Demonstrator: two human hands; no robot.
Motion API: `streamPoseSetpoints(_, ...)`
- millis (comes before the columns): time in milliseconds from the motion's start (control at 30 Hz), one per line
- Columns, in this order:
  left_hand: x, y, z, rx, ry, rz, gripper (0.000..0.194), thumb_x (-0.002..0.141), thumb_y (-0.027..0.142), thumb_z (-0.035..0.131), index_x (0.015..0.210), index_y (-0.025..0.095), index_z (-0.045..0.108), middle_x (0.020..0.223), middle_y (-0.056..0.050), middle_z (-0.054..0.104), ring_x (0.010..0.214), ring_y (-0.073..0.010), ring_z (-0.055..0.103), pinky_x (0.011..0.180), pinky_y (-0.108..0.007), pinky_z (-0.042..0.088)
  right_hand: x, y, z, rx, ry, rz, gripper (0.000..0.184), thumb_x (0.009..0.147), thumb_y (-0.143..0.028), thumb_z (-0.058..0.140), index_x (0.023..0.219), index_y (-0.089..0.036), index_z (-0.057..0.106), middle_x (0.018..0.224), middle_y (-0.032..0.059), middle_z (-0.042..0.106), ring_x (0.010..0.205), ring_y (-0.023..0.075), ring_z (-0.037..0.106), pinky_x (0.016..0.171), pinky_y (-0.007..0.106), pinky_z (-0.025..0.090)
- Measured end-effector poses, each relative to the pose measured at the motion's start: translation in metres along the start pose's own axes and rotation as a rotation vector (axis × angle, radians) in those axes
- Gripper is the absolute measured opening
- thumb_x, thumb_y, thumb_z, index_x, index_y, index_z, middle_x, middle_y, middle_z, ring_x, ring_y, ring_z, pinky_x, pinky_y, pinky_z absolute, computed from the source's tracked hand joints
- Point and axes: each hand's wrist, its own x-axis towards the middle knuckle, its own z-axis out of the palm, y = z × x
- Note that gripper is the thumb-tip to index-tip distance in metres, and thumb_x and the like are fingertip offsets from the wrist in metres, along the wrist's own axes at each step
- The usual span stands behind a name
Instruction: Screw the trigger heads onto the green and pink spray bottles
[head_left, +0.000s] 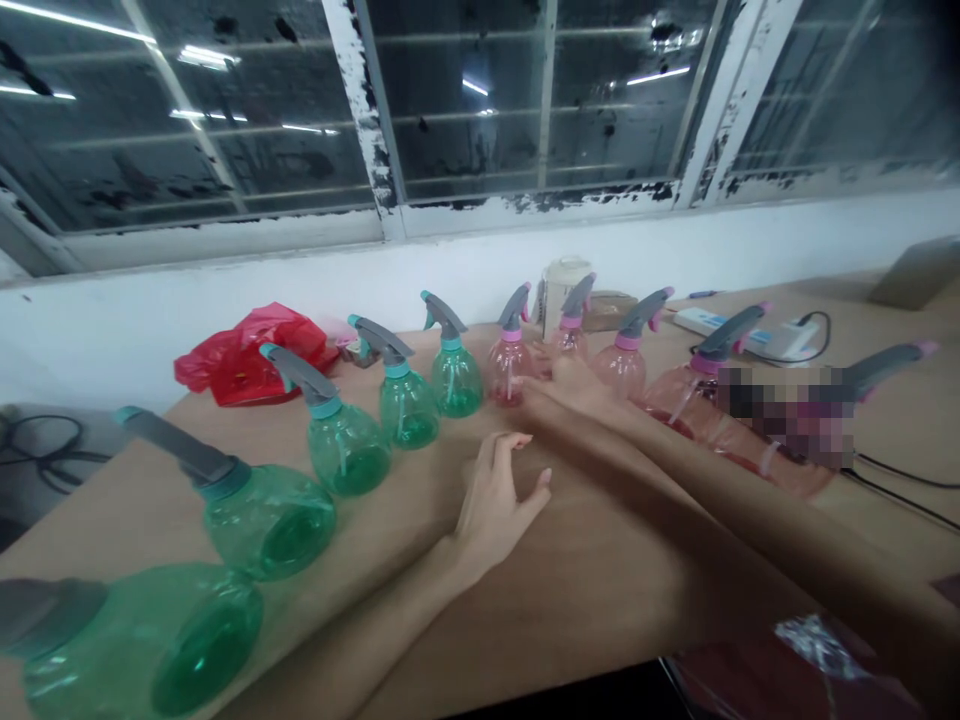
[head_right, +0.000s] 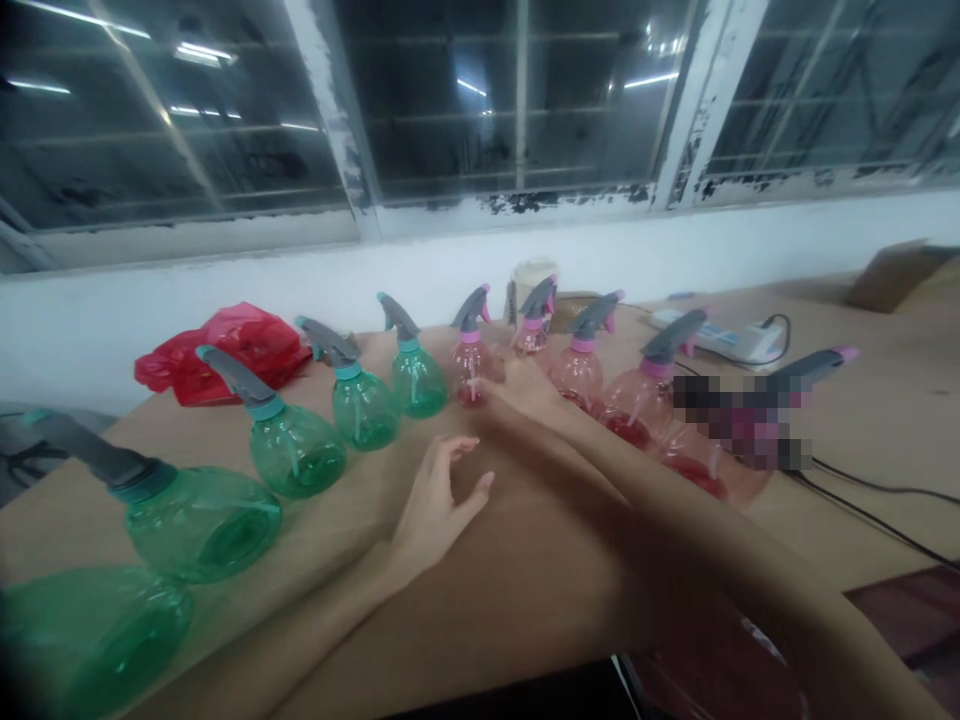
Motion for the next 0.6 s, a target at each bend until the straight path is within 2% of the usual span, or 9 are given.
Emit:
streamPoseSetpoints(67,0.0,0.0,-0.001,-0.008,-0.002,0.006,0.037,0.085,0.019,0.061,0.117,0.023,0.045,0.111,-0.007,0.058,0.106,-0.025,0.059,0.094,-0.048,0.048,-0.002,-0.003,-0.017,-0.08,0.05,-0.007,0.03,0.09,-0.042,0.056,0.101,-0.018,0.07,0.106,0.0114,0.074,0.096,0.0298,0.07,0.088,0.042,0.052)
streamPoseSetpoints(133,0.0,0.001,-0.001,-0.009,-0.002,0.01,0.036,0.085,0.02,0.06,0.117,0.023,0.045,0.11,-0.007,0.058,0.106,-0.0246,0.059,0.093,-0.047,0.048,-0.001,-0.007,-0.033,-0.14,0.149,0.008,0.026,0.092,-0.035,0.052,0.088,-0.017,0.071,0.095,0.0117,0.076,0.089,0.029,0.071,0.084,0.041,0.053)
streamPoseSetpoints(267,0.0,0.001,-0.002,-0.008,0.003,0.01,0.035,0.085,0.019,0.059,0.117,0.023,0.045,0.111,-0.007,0.057,0.105,-0.0242,0.059,0.093,-0.047,0.049,0.005,-0.024,-0.06,-0.157,0.358,-0.031,0.019,0.089,-0.029,0.054,0.096,-0.017,0.068,0.09,0.0099,0.074,0.083,0.0257,0.07,0.081,0.039,0.053)
streamPoseSetpoints(400,-0.001,0.001,-0.002,-0.019,0.002,0.015,0.034,0.085,0.018,0.059,0.116,0.023,0.046,0.111,-0.008,0.058,0.105,-0.0241,0.06,0.093,-0.047,0.049,0.021,-0.045,-0.084,-0.29,0.444,-0.089,0.023,0.092,-0.032,0.05,0.103,-0.019,0.064,0.099,0.0108,0.069,0.092,0.0268,0.064,0.086,0.043,0.048)
streamPoseSetpoints(500,-0.001,0.0,-0.001,-0.01,0.004,0.013,0.034,0.084,0.018,0.06,0.115,0.022,0.046,0.109,-0.008,0.058,0.105,-0.0249,0.06,0.093,-0.048,0.049,0.044,-0.045,-0.099,-0.464,0.426,-0.04,0.035,0.088,-0.039,0.057,0.112,-0.015,0.062,0.113,0.0163,0.064,0.109,0.0348,0.057,0.093,0.051,0.043)
streamPoseSetpoints(600,-0.001,0.0,0.0,-0.014,0.005,0.012,0.033,0.085,0.018,0.06,0.115,0.022,0.046,0.109,-0.008,0.058,0.106,-0.0247,0.06,0.093,-0.047,0.05,0.07,-0.031,-0.105,-0.546,0.219,0.168,0.066,0.071,-0.046,0.077,0.122,-0.01,0.057,0.113,0.0206,0.064,0.11,0.0416,0.057,0.094,0.058,0.04)
